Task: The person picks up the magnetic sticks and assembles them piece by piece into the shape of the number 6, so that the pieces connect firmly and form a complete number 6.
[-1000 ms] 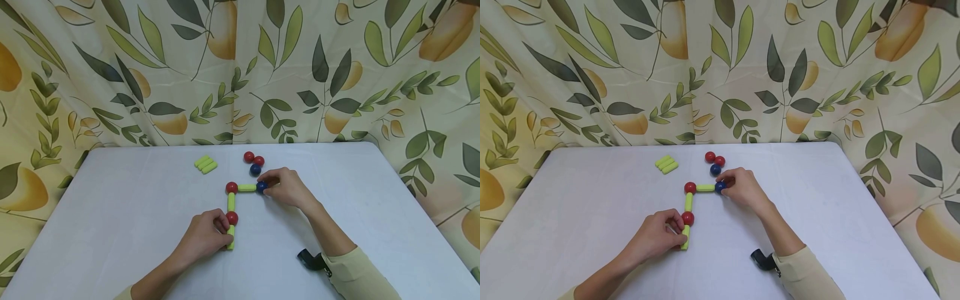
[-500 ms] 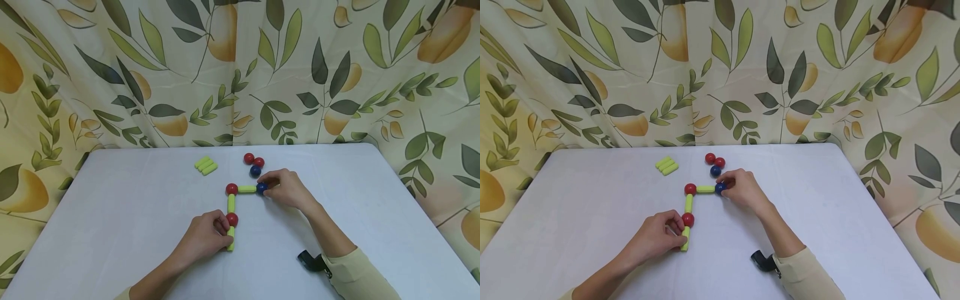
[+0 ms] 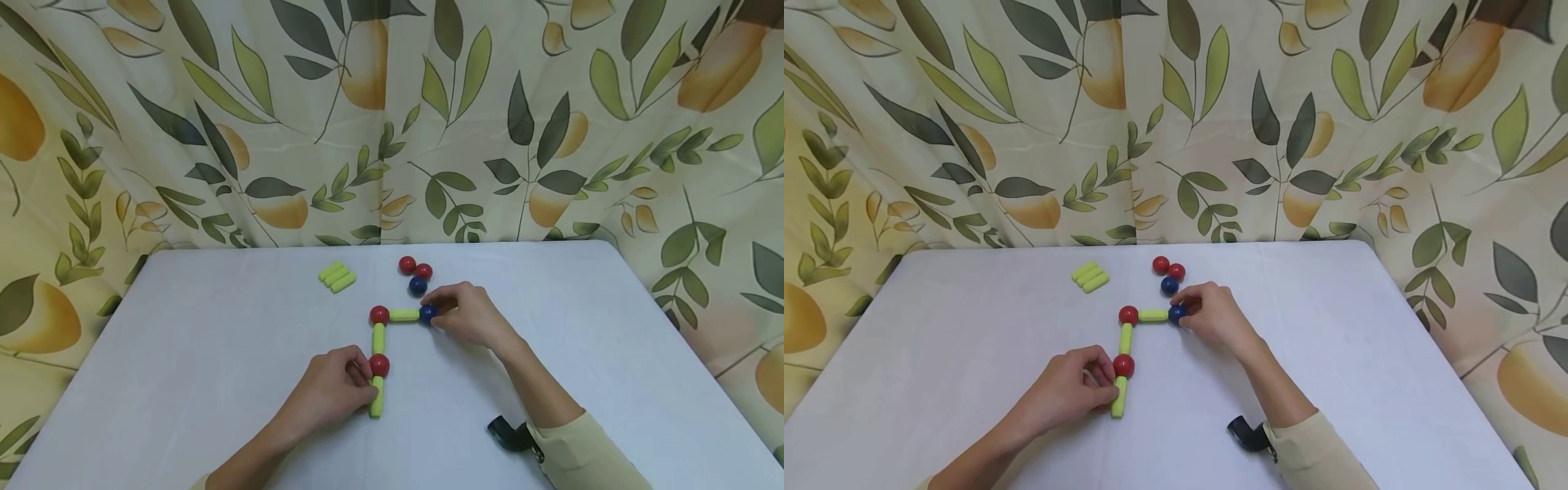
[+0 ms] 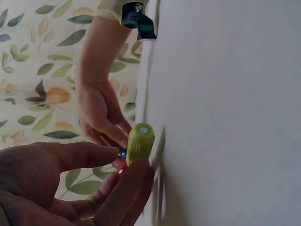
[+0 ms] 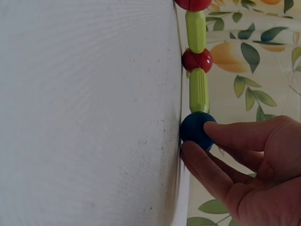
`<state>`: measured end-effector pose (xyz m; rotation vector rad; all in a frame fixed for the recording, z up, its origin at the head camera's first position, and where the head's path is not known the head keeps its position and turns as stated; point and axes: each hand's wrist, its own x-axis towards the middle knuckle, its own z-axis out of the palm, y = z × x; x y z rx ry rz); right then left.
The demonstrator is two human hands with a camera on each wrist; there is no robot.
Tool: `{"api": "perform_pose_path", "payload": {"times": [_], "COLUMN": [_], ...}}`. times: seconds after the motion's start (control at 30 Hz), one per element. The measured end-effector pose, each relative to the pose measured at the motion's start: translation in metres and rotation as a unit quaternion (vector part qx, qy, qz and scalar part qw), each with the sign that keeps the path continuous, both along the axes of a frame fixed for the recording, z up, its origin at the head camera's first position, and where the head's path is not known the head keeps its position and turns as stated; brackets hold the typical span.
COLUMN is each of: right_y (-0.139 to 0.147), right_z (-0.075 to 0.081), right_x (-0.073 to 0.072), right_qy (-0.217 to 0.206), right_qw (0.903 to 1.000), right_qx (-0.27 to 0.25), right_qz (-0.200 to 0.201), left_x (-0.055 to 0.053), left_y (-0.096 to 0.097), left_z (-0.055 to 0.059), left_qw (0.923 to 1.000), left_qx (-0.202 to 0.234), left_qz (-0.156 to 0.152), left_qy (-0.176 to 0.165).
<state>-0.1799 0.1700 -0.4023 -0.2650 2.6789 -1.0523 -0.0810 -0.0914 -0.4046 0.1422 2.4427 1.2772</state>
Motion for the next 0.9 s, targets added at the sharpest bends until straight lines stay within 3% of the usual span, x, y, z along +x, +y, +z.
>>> {"api": "perform_pose_path", "payload": {"times": [0.17, 0.33, 0.63, 0.9], "right_y": [0.001, 0.001, 0.0, 0.001], "right_z": [-0.002, -0.002, -0.001, 0.001], "right_x": [0.001, 0.001, 0.002, 0.002], "right_qy": [0.0, 0.004, 0.003, 0.001], "right_qw": [1.0, 1.0, 1.0, 1.0], "right_qx": [-0.001, 0.0, -0.004, -0.002], "right_qz": [-0.004, -0.002, -0.003, -0.004], "left_x": [-0.004, -0.018, -0.055, -0.09], "left_y": [-0.006, -0.007, -0.01, -0.007], "left_z": [0.006, 0.01, 0.005, 0.0], "left_qw": [0.9997, 0.9988, 0.998, 0.9963], "left_qx": [-0.013, -0.03, -0.008, 0.009], "left_qz": [0.01, 0.023, 0.024, 0.005], "left_qy": [0.02, 0.032, 0.058, 0.085]}}
